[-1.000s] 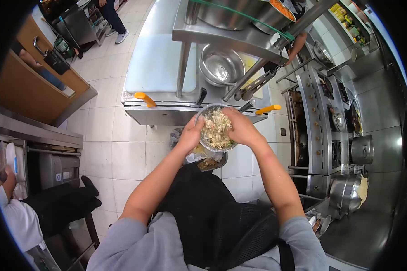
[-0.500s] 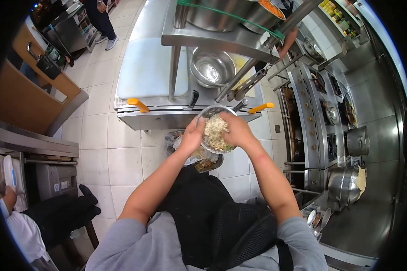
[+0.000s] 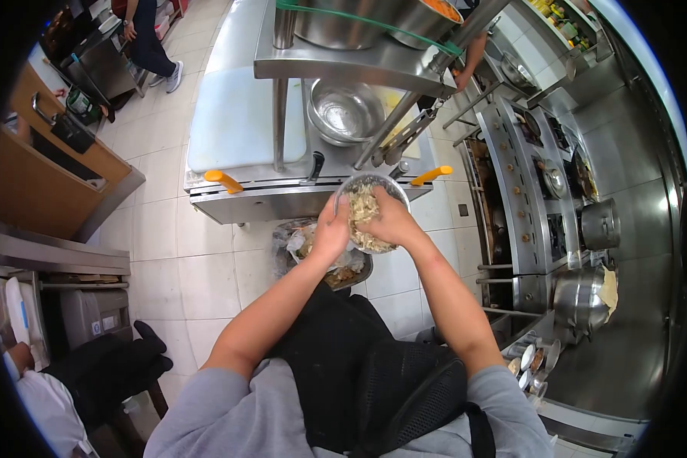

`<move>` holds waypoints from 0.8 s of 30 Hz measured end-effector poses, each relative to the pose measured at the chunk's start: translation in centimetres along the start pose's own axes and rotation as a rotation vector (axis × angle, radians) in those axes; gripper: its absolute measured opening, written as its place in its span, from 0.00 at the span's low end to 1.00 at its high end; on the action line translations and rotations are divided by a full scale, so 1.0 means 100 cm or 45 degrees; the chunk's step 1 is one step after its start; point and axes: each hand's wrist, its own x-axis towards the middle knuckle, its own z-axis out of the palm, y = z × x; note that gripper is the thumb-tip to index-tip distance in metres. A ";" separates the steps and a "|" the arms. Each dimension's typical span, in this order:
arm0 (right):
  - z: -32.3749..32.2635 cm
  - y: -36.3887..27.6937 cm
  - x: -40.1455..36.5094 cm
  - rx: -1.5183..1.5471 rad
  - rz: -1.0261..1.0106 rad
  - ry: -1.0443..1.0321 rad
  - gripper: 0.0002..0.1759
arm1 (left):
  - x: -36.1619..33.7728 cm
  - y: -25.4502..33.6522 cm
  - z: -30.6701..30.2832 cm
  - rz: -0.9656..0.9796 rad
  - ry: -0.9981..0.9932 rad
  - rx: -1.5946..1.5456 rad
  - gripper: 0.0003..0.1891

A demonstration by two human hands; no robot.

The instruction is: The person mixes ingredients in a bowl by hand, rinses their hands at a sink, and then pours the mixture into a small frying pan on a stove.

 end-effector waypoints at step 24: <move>-0.051 -0.001 -0.003 -0.144 -0.524 0.099 0.28 | -0.003 0.028 -0.010 -0.129 -0.078 -0.002 0.26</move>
